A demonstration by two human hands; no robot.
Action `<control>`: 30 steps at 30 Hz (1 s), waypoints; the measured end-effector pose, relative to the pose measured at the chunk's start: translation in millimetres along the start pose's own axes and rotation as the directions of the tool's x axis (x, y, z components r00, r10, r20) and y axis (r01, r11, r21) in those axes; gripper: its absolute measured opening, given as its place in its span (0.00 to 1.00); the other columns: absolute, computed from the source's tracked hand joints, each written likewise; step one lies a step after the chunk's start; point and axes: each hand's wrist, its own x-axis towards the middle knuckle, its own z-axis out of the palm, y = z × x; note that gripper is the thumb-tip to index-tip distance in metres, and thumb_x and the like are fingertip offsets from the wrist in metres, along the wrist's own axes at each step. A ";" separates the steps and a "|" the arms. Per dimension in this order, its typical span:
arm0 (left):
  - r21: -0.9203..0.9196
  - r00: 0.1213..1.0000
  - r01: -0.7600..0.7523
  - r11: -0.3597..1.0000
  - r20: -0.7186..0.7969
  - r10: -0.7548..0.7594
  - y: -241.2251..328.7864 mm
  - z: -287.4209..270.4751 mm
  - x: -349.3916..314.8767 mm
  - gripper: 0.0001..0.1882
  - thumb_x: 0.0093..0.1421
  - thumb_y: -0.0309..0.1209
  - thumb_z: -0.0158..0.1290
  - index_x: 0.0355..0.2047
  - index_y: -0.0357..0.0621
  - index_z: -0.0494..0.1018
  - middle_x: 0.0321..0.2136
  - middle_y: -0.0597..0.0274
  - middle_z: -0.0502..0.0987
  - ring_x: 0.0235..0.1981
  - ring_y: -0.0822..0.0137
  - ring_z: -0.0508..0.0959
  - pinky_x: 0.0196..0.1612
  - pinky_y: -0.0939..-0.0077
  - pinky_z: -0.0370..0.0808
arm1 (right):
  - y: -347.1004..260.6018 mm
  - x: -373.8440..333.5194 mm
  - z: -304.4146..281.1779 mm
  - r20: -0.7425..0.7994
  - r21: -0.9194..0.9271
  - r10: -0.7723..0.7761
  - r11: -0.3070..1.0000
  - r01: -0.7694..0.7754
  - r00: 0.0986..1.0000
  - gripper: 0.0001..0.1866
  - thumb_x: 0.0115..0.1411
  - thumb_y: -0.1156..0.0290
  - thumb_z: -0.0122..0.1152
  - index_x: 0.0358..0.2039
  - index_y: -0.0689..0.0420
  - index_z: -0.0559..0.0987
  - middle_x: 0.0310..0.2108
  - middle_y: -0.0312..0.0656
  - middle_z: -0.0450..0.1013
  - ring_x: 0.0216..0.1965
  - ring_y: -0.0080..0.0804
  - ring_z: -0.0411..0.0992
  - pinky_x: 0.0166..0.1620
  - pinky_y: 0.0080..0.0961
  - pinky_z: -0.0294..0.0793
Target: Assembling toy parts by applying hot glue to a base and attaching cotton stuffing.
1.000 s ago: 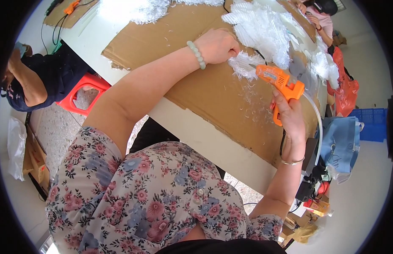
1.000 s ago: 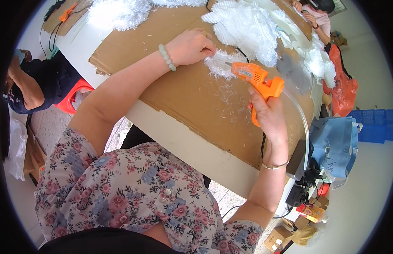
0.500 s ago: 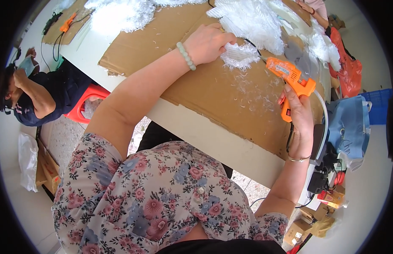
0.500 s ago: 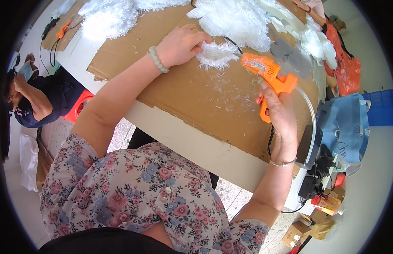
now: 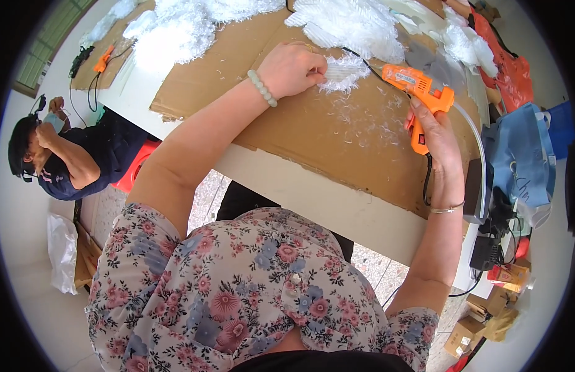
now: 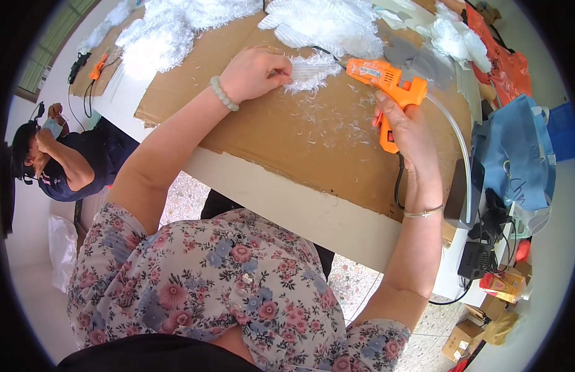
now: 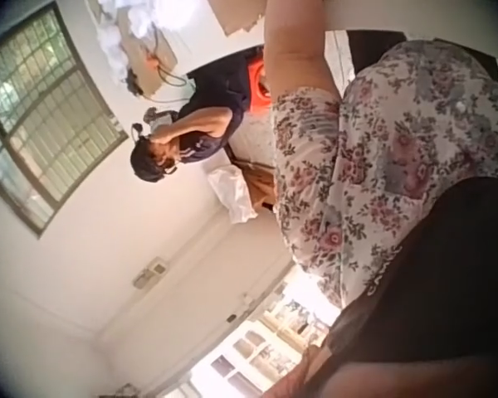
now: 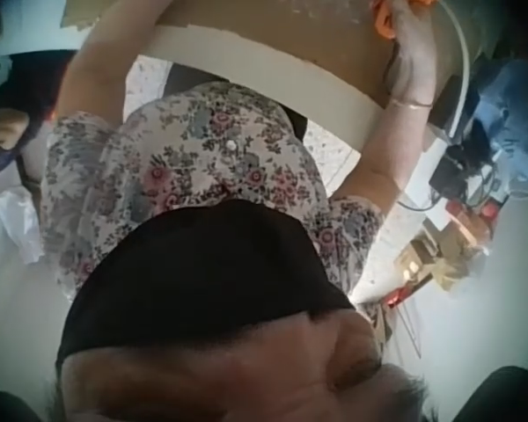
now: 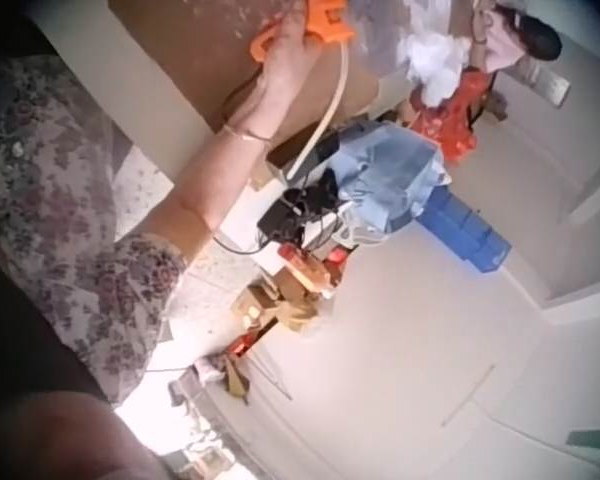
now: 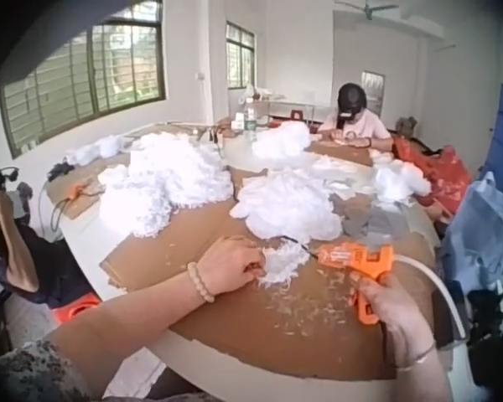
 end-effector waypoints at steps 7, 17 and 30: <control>-0.008 0.997 0.054 0.998 0.058 -0.054 -21.3 17.0 13.6 0.04 0.50 0.32 0.52 0.23 0.49 0.76 0.21 0.62 0.76 0.27 0.59 0.75 0.33 0.65 0.71 | 6.3 7.8 4.7 -0.013 0.054 -0.021 0.998 0.022 1.000 0.15 0.60 0.59 0.52 0.41 0.57 0.73 0.23 0.31 0.68 0.23 0.18 0.67 0.25 0.15 0.65; 0.059 0.957 0.088 0.994 0.273 -0.101 -16.0 8.3 16.4 0.10 0.52 0.39 0.53 0.25 0.47 0.74 0.23 0.60 0.76 0.27 0.57 0.75 0.32 0.64 0.71 | 4.5 10.1 5.2 -0.039 -0.006 0.002 1.000 -0.002 0.999 0.18 0.61 0.59 0.52 0.47 0.57 0.72 0.21 0.31 0.67 0.22 0.18 0.66 0.24 0.14 0.64; 0.179 0.915 0.185 0.966 0.328 -0.236 -6.1 12.9 30.2 0.16 0.54 0.47 0.50 0.25 0.49 0.74 0.21 0.59 0.76 0.28 0.56 0.76 0.33 0.65 0.71 | 14.0 18.1 3.1 -0.068 -0.005 0.025 1.000 -0.025 0.997 0.18 0.61 0.60 0.51 0.47 0.56 0.72 0.22 0.32 0.68 0.22 0.18 0.66 0.25 0.15 0.65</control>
